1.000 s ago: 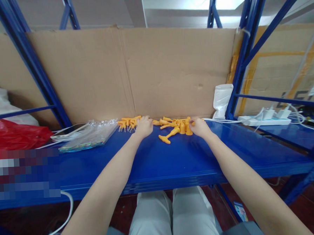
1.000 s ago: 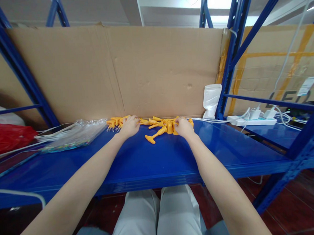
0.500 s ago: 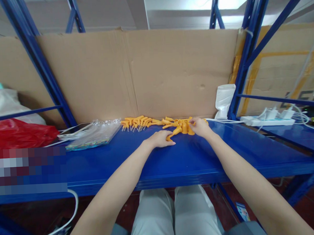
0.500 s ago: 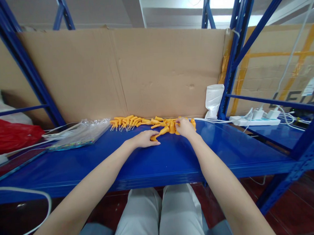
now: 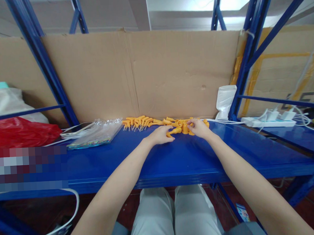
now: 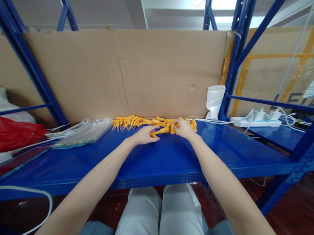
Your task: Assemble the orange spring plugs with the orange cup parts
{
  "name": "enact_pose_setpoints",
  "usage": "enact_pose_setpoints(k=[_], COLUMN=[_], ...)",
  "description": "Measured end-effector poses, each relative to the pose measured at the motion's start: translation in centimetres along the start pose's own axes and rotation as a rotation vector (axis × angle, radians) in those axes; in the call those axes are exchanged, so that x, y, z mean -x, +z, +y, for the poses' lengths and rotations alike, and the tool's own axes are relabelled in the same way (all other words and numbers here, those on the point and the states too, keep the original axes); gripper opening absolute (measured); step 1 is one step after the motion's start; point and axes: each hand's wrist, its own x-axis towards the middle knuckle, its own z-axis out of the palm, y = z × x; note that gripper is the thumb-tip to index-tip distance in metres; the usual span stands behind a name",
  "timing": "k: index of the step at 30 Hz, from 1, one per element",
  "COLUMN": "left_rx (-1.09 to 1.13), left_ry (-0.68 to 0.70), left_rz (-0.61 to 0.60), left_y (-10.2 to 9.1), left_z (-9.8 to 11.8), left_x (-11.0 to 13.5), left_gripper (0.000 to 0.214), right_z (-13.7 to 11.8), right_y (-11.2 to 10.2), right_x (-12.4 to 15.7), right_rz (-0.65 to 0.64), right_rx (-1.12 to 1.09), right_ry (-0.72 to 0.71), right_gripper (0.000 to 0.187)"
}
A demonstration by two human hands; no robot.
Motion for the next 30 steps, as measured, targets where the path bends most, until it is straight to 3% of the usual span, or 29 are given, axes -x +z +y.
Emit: enact_pose_setpoints(k=[5, 12, 19, 26, 30], left_rx=[-0.034, -0.143, -0.068, 0.092, 0.136], left_ry=[-0.001, -0.052, 0.095, 0.153, 0.124], left_rz=[0.139, 0.327, 0.467, 0.515, 0.526], left_y=[-0.3, -0.1, -0.3, -0.6, -0.5], left_z=[0.4, -1.0, -0.7, 1.3, 1.7], left_x=[-0.1, -0.6, -0.7, -0.3, -0.2], left_gripper=[0.047, 0.027, 0.016, 0.018, 0.016], right_z=[-0.5, -1.4, -1.6, -1.7, -1.9], right_y=[0.0, -0.3, 0.0, 0.6, 0.5], right_x=[0.2, 0.4, 0.4, 0.8, 0.9], right_rz=[-0.023, -0.068, -0.097, -0.098, -0.067], right_rx=[-0.01, 0.003, -0.051, -0.18, -0.212], right_ry=[-0.031, -0.003, -0.046, -0.228, -0.235], right_gripper=[0.019, 0.019, 0.018, 0.033, 0.035])
